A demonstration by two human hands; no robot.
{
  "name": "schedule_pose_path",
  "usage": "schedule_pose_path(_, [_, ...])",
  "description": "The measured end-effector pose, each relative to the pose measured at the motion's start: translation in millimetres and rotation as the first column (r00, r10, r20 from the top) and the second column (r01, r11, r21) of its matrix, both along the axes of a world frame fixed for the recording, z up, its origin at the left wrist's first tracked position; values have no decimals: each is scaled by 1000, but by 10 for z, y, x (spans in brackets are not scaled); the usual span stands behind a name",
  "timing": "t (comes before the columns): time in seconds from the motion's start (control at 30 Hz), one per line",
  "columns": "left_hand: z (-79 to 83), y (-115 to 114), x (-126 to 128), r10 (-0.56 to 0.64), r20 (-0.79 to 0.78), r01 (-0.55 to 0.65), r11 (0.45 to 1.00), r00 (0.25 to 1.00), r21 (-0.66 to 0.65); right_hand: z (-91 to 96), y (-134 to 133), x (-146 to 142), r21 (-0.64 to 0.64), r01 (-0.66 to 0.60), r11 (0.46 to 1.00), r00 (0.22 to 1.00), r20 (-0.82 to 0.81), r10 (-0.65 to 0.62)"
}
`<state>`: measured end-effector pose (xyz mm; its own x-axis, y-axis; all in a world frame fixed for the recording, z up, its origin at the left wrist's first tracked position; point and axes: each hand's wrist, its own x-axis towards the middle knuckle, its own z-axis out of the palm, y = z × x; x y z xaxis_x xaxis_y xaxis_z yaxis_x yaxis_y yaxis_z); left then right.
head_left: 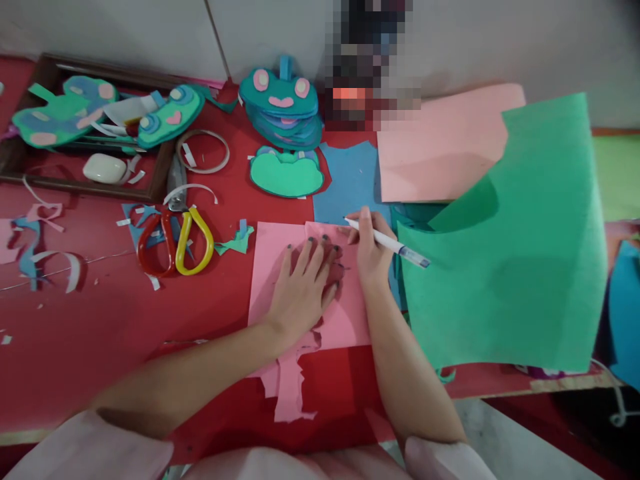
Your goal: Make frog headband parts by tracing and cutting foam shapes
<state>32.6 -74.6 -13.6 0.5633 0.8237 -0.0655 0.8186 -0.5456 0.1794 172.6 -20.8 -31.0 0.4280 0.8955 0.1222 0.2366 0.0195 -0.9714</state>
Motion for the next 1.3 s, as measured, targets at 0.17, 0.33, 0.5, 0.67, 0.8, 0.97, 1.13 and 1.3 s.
schedule_pose_path(0.17, [-7, 6, 3, 10, 6, -10, 1000, 1000, -19, -9, 12, 44, 20, 14, 1000, 989, 145, -17])
schedule_pose_path(0.33, [14, 2, 1, 8, 15, -8, 1000, 1000, -17, 110, -42, 40, 56, 64, 996, 991, 116, -71])
schedule_pose_path(0.5, [21, -16, 0, 0, 19, 0, 1000, 1000, 19, 105, -36, 9, -29, -176, 984, 983, 43, 177])
schedule_pose_path(0.67, [-8, 13, 0, -124, 58, 122, 992, 991, 43, 32, 18, 34, -41, -239, 970, 970, -61, 236])
schedule_pose_path(0.8, [-1, 43, -2, -158, 56, 159, 987, 986, -4, 5, 32, 55, 4, -123, 992, 980, -157, 122])
schedule_pose_path(0.97, [10, 33, 3, -126, 26, 126, 992, 992, 11, 18, 24, 65, 9, -205, 979, 976, -72, 205])
schedule_pose_path(1.13, [-8, 27, 8, -153, 28, 153, 988, 988, 26, 57, -6, 47, 16, -184, 983, 982, 45, 183])
schedule_pose_path(1.3, [3, 28, 14, -138, 9, 137, 990, 990, 31, 15, 14, 81, 14, -14, 1000, 984, 180, 12])
